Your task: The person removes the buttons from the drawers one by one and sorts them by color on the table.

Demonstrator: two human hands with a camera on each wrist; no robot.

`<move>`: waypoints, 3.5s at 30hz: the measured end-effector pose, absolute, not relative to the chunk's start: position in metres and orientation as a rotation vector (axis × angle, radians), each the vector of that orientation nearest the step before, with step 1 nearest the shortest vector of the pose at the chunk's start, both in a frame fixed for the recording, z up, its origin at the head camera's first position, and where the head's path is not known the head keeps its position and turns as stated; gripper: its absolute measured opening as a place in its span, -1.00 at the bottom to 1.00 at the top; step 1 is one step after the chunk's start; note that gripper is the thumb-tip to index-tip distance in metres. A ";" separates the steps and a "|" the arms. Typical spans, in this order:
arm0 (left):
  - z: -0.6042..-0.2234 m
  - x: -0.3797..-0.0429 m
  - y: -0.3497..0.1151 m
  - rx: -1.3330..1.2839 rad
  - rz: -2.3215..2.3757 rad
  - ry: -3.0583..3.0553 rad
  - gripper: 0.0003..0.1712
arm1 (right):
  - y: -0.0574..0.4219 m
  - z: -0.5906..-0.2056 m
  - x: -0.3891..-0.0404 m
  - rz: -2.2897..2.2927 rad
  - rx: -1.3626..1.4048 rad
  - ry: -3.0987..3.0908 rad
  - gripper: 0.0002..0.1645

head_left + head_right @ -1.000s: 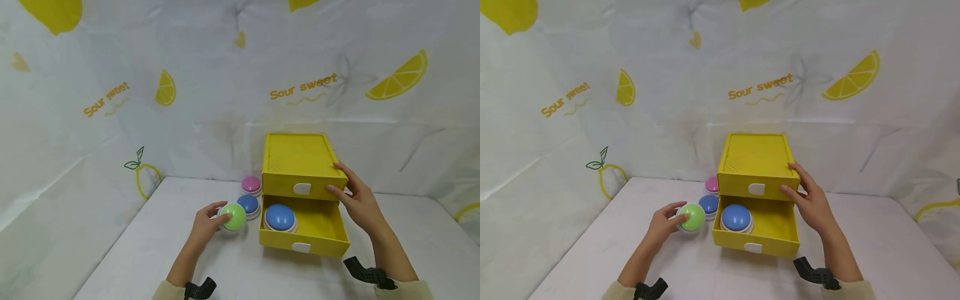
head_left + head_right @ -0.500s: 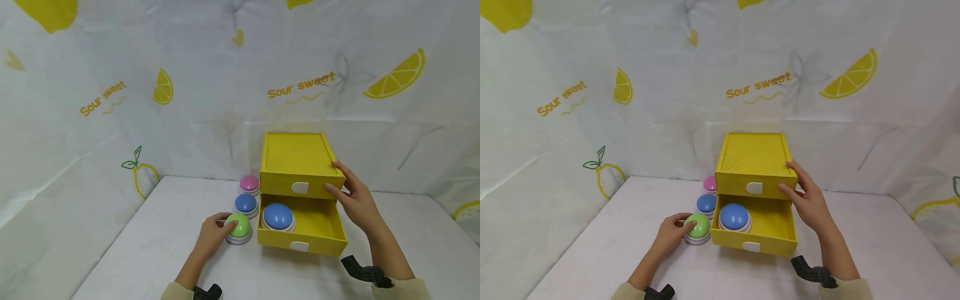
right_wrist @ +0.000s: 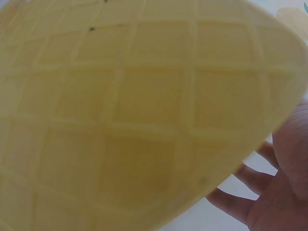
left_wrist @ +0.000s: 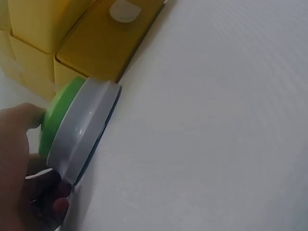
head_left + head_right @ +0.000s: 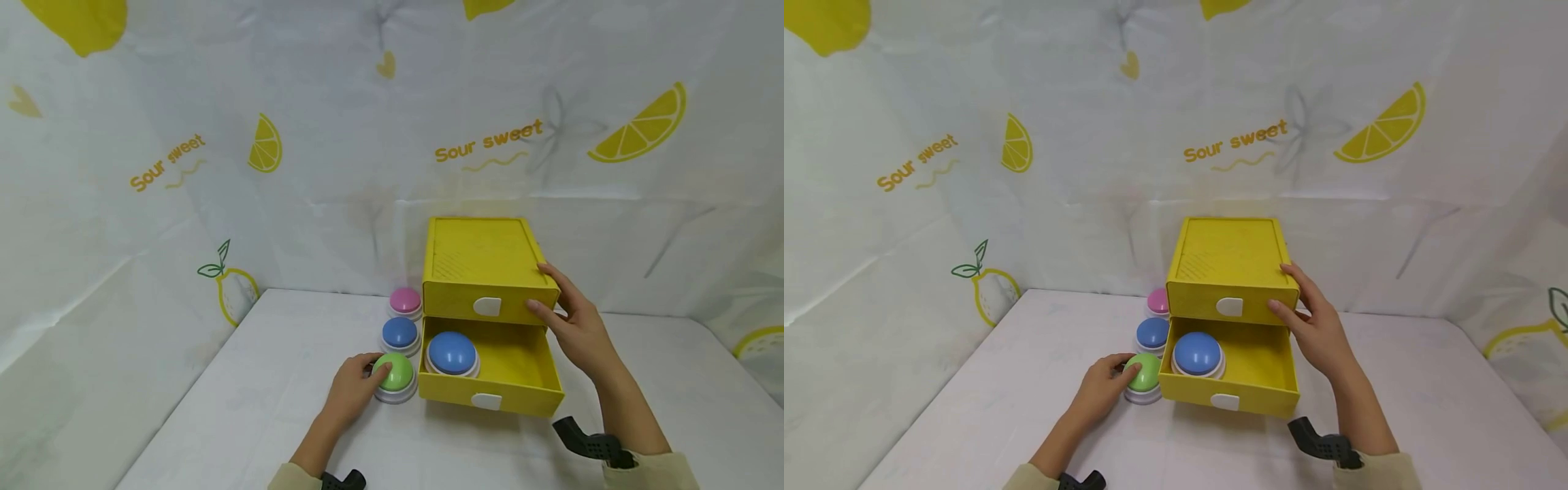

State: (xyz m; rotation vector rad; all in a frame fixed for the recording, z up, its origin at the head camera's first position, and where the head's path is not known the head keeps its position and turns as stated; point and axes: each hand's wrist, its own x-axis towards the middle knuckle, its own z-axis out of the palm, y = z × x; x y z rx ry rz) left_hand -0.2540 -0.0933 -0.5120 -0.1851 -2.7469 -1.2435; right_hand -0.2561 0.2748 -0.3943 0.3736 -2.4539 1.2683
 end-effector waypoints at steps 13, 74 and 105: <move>-0.478 -0.251 -0.085 -0.227 -1.408 -2.617 -0.53 | 0.282 -0.394 -0.252 1.306 0.348 -2.471 -0.17; -0.378 -0.220 -0.002 -0.814 -0.598 -2.837 -0.65 | 0.274 -0.392 -0.257 1.320 0.395 -2.436 -0.18; -0.374 -0.239 0.001 -0.950 -1.091 -2.922 -0.40 | 0.277 -0.393 -0.258 1.300 0.381 -2.457 -0.17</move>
